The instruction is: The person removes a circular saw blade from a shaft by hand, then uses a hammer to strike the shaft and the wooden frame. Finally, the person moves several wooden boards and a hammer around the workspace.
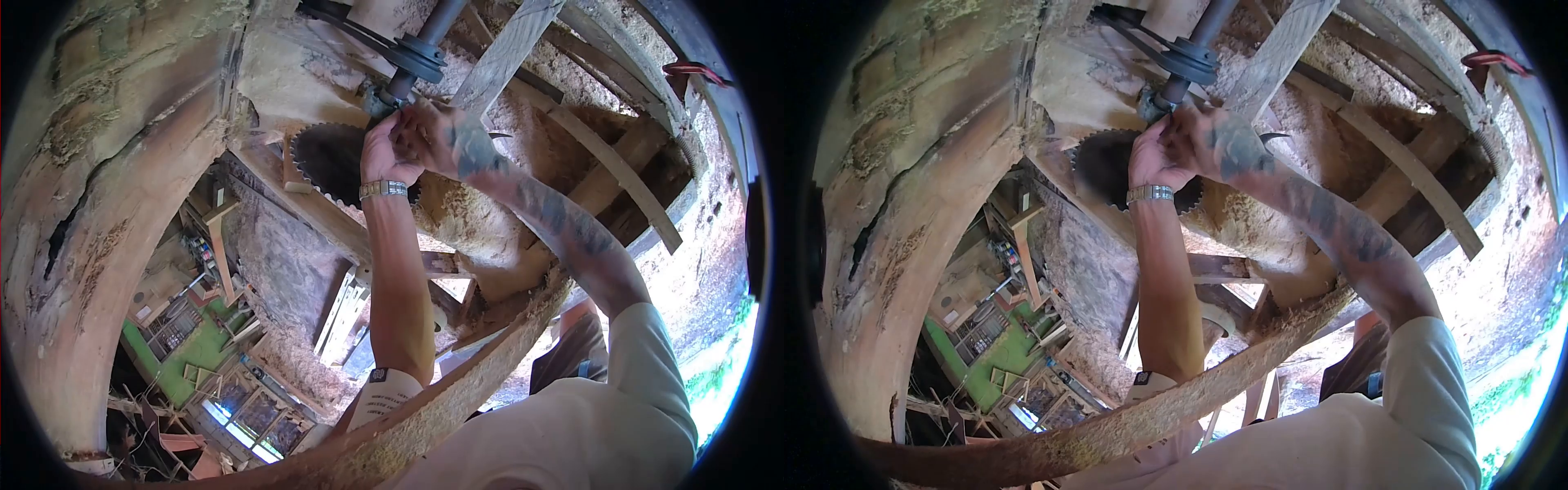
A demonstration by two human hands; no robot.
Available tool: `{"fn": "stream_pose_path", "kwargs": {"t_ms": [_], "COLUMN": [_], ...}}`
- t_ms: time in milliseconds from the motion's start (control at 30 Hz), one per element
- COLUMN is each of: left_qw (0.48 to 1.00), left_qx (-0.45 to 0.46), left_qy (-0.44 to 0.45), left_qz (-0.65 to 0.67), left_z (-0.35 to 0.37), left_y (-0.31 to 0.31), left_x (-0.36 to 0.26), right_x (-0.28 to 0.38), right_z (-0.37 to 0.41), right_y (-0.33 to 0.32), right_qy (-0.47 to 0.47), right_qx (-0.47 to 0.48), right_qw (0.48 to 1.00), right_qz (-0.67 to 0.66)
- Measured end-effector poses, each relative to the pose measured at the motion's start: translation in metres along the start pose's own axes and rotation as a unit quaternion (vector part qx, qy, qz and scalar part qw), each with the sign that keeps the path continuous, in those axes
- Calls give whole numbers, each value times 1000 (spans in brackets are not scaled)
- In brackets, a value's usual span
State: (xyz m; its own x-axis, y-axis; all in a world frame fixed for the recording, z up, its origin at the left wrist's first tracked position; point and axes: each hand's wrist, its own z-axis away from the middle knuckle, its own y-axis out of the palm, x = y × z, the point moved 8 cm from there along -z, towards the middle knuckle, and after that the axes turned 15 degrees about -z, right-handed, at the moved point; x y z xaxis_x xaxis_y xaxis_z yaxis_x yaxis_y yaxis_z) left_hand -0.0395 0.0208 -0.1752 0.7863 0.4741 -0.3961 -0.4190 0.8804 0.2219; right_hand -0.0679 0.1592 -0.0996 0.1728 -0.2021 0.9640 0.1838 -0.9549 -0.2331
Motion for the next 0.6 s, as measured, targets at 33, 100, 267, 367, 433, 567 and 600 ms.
{"fn": "stream_pose_path", "kwargs": {"t_ms": [33, 100, 267, 367, 433, 567, 600], "left_qw": [1000, 1000, 1000, 996, 982, 854, 757], "left_qx": [-13, -13, -8, -35, -109, -249, -308], "left_qy": [6, -1, 12, 64, 122, 295, 375], "left_qz": [-15, -11, 9, -46, -95, -350, -438], "left_z": [-5, -3, 13, 6, 31, 103, 126], "left_y": [-6, -6, 6, -12, -5, 12, 9], "left_x": [0, -1, -8, -12, -19, -63, -80], "right_x": [11, 16, 14, 20, 20, 20, 10], "right_z": [0, 1, -2, 1, -4, -8, -2], "right_y": [-7, 4, 29, 29, 29, 34, 45], "right_qy": [-32, -60, -105, -132, -160, -192, -223], "right_qx": [-9, 35, 64, 55, 56, 36, 12], "right_qw": [999, 989, 969, 961, 955, 944, 929], "right_qz": [30, 132, 215, 238, 243, 266, 296]}}
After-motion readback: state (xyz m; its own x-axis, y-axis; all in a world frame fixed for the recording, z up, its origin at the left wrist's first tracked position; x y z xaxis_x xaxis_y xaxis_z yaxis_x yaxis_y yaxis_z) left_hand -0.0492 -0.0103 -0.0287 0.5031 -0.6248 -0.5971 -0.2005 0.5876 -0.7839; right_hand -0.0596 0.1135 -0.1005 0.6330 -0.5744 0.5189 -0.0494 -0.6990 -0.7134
